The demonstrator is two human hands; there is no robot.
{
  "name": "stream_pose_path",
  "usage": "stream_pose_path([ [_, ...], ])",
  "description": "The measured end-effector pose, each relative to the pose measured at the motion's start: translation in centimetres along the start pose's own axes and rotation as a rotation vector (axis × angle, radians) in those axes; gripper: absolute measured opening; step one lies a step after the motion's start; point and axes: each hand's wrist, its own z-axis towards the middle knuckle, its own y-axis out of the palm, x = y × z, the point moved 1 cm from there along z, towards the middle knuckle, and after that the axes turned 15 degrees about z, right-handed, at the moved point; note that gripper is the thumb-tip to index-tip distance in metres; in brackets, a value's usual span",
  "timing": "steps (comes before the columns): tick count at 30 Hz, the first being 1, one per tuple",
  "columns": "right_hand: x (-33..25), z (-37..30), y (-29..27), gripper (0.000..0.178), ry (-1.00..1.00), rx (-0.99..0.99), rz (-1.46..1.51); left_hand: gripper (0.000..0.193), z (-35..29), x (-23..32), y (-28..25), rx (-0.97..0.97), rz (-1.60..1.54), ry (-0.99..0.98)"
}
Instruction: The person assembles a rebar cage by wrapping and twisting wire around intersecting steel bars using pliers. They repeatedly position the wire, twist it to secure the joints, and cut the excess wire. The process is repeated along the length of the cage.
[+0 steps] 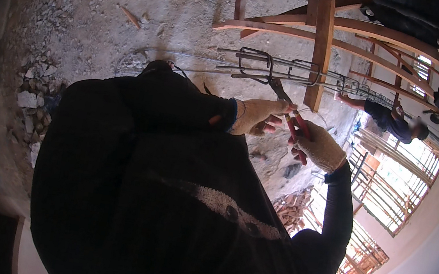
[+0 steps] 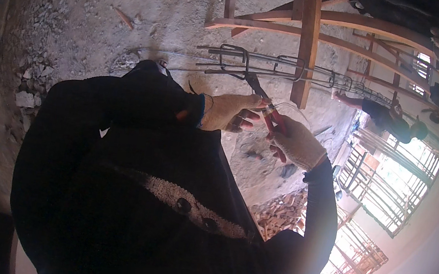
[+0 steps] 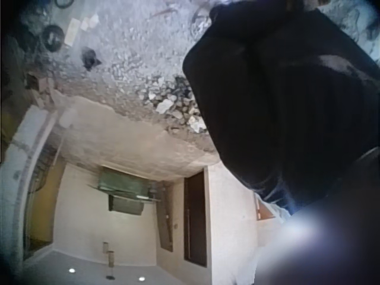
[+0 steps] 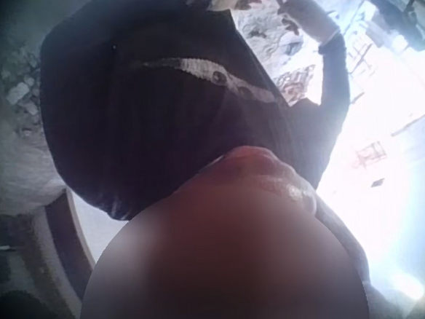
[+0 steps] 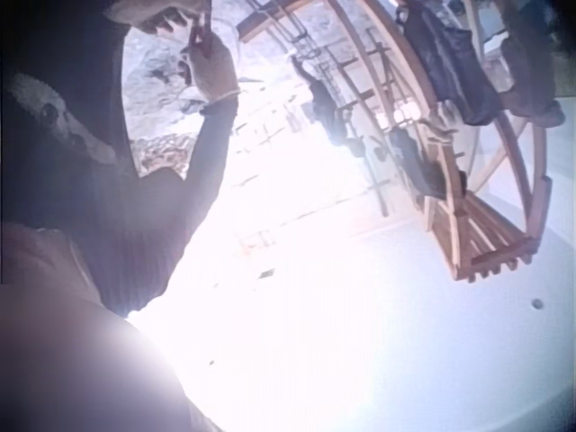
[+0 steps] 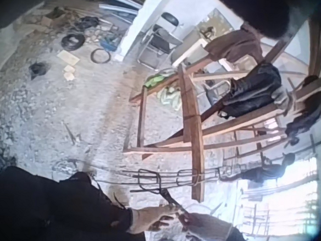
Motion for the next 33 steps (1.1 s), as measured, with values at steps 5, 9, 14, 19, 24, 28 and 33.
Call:
stream_pose_path([
  [5, -0.3, 0.2, -0.6, 0.034, -0.043, 0.032, -0.358, 0.058, 1.1, -0.4, 0.2, -0.043, 0.034, -0.036],
  [9, 0.3, 1.3, 0.2, 0.027, -0.195, 0.102, -0.505, 0.059, 3.1, -0.3, 1.8, 0.046, -0.16, 0.011],
  [14, 1.4, 0.9, 1.2, 0.026, -0.137, 0.133, -0.347, 0.057, 5.1, 0.7, 3.7, 0.412, -0.077, 0.009],
  [19, 3.0, 0.9, 0.6, 0.029, 0.139, -0.175, 0.444, 0.059, 3.8, 0.5, 3.9, 0.442, -0.055, 0.117],
  [24, 6.7, 2.7, 3.2, 0.039, -0.01, -0.808, 1.456, 0.059, 2.2, 0.9, 3.7, 0.392, -0.093, 0.131],
  [28, 8.4, 5.2, 6.5, 0.036, 0.056, -1.307, 2.014, 0.052, 1.8, 0.6, 2.2, 0.302, -0.083, 0.317],
  [33, 7.5, 5.1, 7.4, 0.026, 0.096, -1.303, 2.022, 0.044, 2.3, -0.2, 0.9, 0.212, -0.088, 0.149],
])
